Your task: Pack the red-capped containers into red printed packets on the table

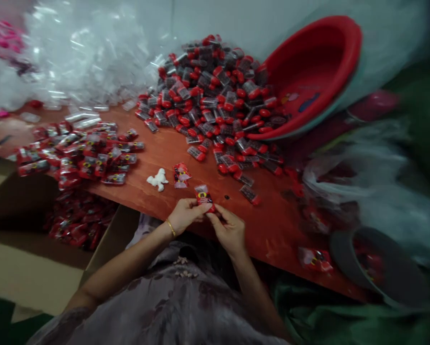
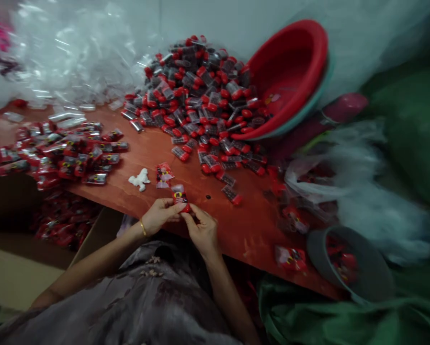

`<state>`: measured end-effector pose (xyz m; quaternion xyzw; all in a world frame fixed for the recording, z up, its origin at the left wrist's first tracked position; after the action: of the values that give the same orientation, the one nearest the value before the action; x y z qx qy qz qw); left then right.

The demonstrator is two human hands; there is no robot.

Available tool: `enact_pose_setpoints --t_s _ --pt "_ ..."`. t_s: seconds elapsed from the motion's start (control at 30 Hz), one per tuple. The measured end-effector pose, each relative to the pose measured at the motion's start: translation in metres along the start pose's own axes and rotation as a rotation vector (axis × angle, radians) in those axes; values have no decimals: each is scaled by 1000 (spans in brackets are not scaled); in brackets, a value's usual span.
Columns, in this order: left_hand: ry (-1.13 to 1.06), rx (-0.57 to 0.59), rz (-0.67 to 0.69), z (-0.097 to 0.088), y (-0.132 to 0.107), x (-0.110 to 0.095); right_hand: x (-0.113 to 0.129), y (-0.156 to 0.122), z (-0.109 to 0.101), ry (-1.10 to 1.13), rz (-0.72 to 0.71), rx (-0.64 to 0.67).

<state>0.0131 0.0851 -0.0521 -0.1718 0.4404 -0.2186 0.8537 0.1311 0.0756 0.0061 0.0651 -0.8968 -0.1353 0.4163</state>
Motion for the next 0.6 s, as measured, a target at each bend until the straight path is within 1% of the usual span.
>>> enact_pose_setpoints --t_s 0.1,0.17,0.23,0.27,0.33,0.4,0.47,0.53,0.57,0.6 --pt "-4 29 39 -3 -1 -1 3 3 5 -27 -36 -20" --pt "1 41 101 -9 -2 -12 11 6 15 -47 -109 18" --pt "40 -6 175 -26 -4 -30 21 8 24 -80 -188 49" --pt "82 -58 222 -39 -7 -44 24 9 27 -99 -217 55" --pt "213 -216 343 -73 -18 -82 28 8 30 -132 -251 57" --pt "379 -426 509 -110 -39 -132 28 6 31 -155 -261 69" --pt "647 -607 584 -139 -59 -181 23 2 31 -180 -248 85" --pt "1108 -850 568 -161 -74 -228 14 -1 31 -206 -212 104" --pt "1315 -952 540 -169 -78 -247 10 -1 31 -219 -195 114" --pt "1455 -1040 498 -178 -80 -262 6 -2 32 -231 -183 123"
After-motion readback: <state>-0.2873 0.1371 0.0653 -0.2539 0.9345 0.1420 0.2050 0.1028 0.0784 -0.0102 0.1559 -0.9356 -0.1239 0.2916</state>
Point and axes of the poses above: each hand's wrist, its own y-axis towards the middle knuckle, its own z-axis out of the palm, x = y × z, the point moved 10 cm from there along y, towards the middle knuckle, and after that the axes turned 11 degrees about -y, right-handed, at the moved point
